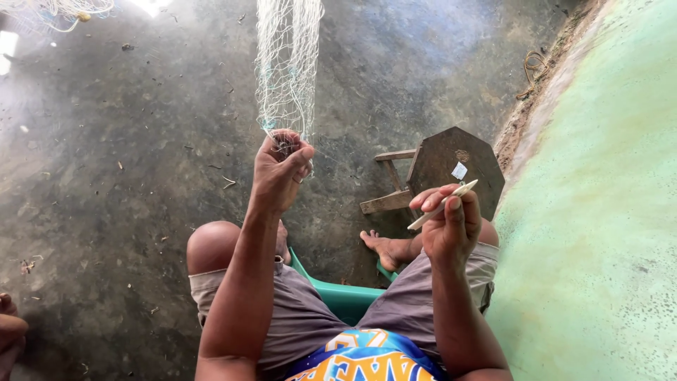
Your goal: Weaving or repairing a fishing net using a wooden shuttle and twine
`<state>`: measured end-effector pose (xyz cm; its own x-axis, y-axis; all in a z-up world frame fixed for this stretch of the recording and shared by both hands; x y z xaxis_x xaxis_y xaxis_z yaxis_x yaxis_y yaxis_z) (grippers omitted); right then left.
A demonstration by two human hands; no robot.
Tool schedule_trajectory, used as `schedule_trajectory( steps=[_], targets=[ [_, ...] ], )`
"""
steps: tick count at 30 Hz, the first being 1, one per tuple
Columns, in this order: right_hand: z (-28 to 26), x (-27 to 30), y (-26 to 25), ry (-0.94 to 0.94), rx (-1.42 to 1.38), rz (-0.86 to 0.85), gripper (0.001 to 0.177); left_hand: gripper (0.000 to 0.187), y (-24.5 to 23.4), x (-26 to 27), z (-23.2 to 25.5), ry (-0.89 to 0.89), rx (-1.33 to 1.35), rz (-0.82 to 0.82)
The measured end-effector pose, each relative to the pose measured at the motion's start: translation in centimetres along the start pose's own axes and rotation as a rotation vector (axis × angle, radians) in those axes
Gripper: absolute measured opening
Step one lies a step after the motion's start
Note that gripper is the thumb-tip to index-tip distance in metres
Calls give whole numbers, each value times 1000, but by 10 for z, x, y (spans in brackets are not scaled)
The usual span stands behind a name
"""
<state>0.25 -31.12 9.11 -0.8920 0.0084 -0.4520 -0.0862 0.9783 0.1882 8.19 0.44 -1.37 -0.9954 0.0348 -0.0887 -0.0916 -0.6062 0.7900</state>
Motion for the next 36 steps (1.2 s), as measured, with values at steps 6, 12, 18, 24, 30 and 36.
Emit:
schedule_trajectory(
  steps=[6,12,18,24,30,36],
  targets=[
    [-27,-20,30,-9,47,-213,31,40,-7,-2,0,49,-37,23],
    [-103,-110,162,-108,180,-523,22,39,4,2,20,75,-372,38],
    [-59,-165,308,-56,507,-1038,16,37,23,7,30,-28,-649,82],
    [13,-96,412,111,591,-1521,21,42,7,-9,6,13,-524,44],
    [-3,-35,393,28,435,-1663,14,48,-17,-12,-6,75,-369,37],
    [-13,-53,272,211,772,-1630,18,38,0,-3,21,79,-182,63]
  ],
)
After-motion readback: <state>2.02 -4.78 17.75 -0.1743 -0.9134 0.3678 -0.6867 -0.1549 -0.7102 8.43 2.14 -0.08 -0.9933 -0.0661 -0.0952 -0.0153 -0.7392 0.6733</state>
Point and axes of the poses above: each hand's wrist, its own x-axis away from the middle knuckle, its own y-axis out of the palm, z = x × y, the point moved 10 cm from there along -x, towards the middle knuckle, and after that the axes turned 12 degrees about -z, right-handed, at the moved point
